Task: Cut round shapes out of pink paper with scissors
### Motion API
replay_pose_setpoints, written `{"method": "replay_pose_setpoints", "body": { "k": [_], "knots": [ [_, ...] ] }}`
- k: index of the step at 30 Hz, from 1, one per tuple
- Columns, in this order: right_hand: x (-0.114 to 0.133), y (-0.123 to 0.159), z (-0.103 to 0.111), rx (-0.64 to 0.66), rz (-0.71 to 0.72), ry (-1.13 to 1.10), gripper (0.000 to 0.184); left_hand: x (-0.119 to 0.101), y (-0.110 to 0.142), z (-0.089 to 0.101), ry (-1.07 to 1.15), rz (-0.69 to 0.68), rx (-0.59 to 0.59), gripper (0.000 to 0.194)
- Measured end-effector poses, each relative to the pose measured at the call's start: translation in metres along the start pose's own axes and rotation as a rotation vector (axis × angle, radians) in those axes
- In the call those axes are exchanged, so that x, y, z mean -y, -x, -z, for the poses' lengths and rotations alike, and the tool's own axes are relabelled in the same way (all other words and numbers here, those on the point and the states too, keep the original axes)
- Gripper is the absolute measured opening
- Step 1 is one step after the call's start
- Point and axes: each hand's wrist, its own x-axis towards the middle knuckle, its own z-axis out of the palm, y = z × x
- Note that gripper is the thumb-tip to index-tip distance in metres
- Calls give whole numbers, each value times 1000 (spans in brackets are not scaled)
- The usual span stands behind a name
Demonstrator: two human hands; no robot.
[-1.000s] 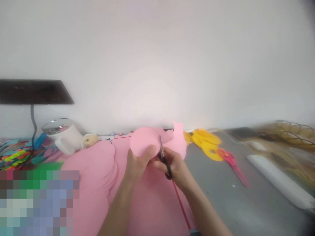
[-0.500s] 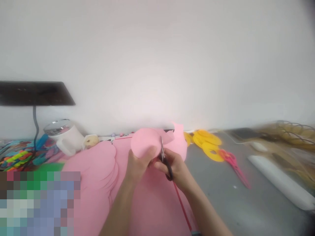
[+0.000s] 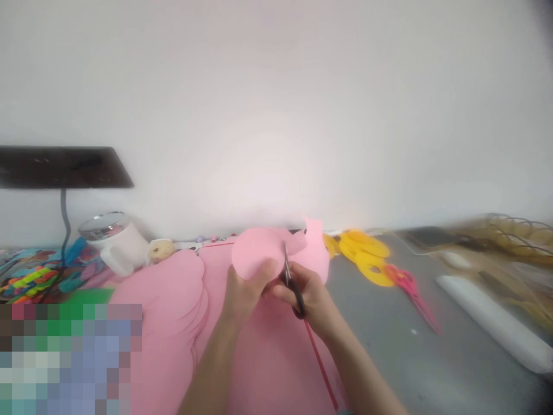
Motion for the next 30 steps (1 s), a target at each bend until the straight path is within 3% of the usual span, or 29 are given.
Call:
{"method": "replay_pose_setpoints", "body": {
  "k": [13, 26, 30],
  "knots": [
    [-1, 1, 1, 15, 21, 5, 31, 0, -1, 0, 13, -23, 20, 22],
    [3, 3, 0, -28, -77, 12, 27, 9, -3, 5, -73, -39, -15, 42],
    [4, 3, -2, -4, -89, -10, 30, 12, -4, 7, -85, -31, -29, 35]
  ]
}}
